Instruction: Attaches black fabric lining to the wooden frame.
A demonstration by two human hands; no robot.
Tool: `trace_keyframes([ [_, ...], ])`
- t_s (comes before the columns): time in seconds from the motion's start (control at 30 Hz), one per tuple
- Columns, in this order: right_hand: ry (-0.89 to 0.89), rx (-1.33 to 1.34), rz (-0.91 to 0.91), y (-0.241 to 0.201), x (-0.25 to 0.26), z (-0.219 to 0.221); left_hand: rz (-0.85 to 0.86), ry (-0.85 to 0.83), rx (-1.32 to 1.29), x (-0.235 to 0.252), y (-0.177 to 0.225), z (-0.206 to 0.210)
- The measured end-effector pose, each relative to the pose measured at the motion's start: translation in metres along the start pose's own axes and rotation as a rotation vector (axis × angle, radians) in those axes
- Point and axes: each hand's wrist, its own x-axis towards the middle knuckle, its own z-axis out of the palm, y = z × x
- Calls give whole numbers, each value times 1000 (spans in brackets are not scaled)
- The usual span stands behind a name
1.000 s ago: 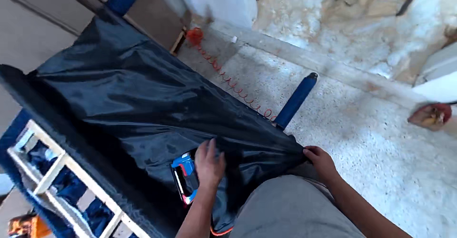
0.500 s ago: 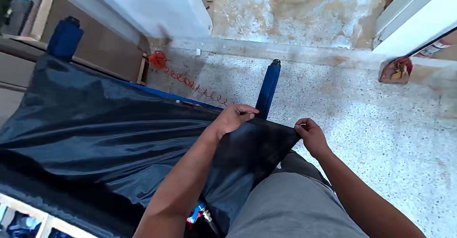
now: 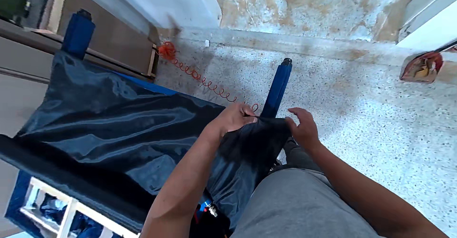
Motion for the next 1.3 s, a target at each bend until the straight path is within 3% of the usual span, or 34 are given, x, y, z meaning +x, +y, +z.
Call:
trace_keyframes([
  [0.07, -66, -15, -172, -18, 0, 11, 23, -14, -35, -2, -4, -2],
  [0.13, -220, -17, -201, -29, 3, 20, -10, -33, -68, -6, -1, -3],
  [0.23, -413, 45, -79, -32, 9, 21, -146, -29, -53, -11, 5, -6],
  [0.37, -437, 158, 141, -14, 10, 17, -373, -22, 4, -12, -7, 9],
  [0.57, -576, 59, 106, 10, 24, 29, -495, 47, 129, 2, -34, 42],
  [0.7, -588, 64, 88, 23, 28, 36, -478, 158, 274, 6, -29, 53],
  [0.87, -542, 188, 56, 18, 26, 27, -220, 487, 368, -2, -27, 57],
  [0.93, -546, 155, 75, 20, 29, 33, -295, 440, 351, 2, -33, 59],
  [1.07, -648, 74, 101, 30, 35, 42, -551, 182, 270, 10, -35, 61],
  [1.3, -713, 101, 103, 37, 37, 43, -583, 133, 226, 7, -27, 60],
])
